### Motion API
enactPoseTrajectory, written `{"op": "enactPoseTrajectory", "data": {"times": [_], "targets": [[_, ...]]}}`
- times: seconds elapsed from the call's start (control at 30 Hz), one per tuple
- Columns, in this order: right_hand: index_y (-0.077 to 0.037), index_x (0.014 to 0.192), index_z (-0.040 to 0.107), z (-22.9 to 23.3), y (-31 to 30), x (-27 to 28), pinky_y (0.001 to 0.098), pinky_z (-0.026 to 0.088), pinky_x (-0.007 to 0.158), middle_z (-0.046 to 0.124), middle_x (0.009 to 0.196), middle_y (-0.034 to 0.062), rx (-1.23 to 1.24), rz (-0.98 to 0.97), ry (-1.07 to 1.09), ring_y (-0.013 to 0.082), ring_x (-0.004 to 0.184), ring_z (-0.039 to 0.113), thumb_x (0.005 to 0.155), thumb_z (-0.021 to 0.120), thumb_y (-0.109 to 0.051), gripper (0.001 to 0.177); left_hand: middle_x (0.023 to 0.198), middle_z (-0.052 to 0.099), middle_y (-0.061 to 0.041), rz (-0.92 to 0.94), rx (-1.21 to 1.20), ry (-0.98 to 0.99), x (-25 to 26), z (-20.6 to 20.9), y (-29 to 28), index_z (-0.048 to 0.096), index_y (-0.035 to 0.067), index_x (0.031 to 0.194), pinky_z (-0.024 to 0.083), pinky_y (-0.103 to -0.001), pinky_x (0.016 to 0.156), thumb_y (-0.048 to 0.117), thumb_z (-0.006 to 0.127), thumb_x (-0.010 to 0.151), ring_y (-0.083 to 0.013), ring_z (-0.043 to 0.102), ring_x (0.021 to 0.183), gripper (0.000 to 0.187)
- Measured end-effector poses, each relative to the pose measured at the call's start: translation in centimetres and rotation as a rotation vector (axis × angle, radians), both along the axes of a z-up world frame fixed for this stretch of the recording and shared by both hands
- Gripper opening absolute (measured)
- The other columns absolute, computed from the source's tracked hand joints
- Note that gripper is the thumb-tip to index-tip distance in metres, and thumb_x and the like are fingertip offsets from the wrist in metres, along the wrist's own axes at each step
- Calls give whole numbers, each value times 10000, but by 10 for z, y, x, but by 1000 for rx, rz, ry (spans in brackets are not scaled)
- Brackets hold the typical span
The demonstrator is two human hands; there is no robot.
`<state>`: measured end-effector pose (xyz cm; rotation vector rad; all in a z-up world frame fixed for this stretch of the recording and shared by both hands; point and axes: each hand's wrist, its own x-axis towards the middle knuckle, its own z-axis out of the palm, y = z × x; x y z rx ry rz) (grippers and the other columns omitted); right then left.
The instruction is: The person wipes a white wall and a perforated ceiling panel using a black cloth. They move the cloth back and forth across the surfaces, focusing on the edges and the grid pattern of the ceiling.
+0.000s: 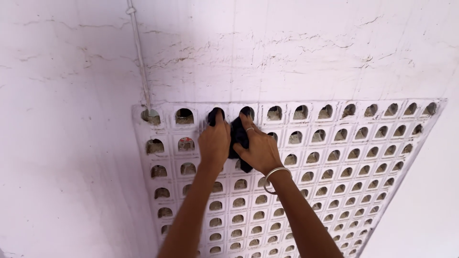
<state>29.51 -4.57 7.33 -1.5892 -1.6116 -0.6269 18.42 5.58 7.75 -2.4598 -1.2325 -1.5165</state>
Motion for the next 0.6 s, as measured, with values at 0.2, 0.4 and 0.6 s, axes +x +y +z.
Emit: {"op": "enactPoseTrajectory", "data": {"times": [0.2, 0.4, 0.6], "targets": [[-13, 1518, 350, 8, 2, -21, 432, 605, 635, 471, 1526, 243, -104, -180, -17, 357, 813, 742, 755, 751, -387, 940, 682, 706, -108, 237, 362, 455, -29, -3, 14, 535, 57, 1475, 550, -385, 518, 197, 602, 940, -254, 692, 557, 557], [-50, 1558, 361, 1, 2, -6, 440, 601, 655, 531, 1468, 238, -26, -76, -11, 366, 808, 741, 754, 761, -367, 952, 1054, 606, -86, 467, 706, 399, -54, 6, -33, 646, 97, 1289, 567, -317, 547, 292, 705, 793, -208, 647, 888, 536], [-61, 1629, 187, -10, 6, 5, 426, 590, 741, 685, 1193, 230, -85, -72, -2, 357, 914, 728, 760, 846, -348, 1128, 1190, 568, -96, 400, 620, 390, -21, -29, 11, 661, 13, 1244, 586, -247, 684, 82, 709, 874, -190, 671, 1032, 380]]}}
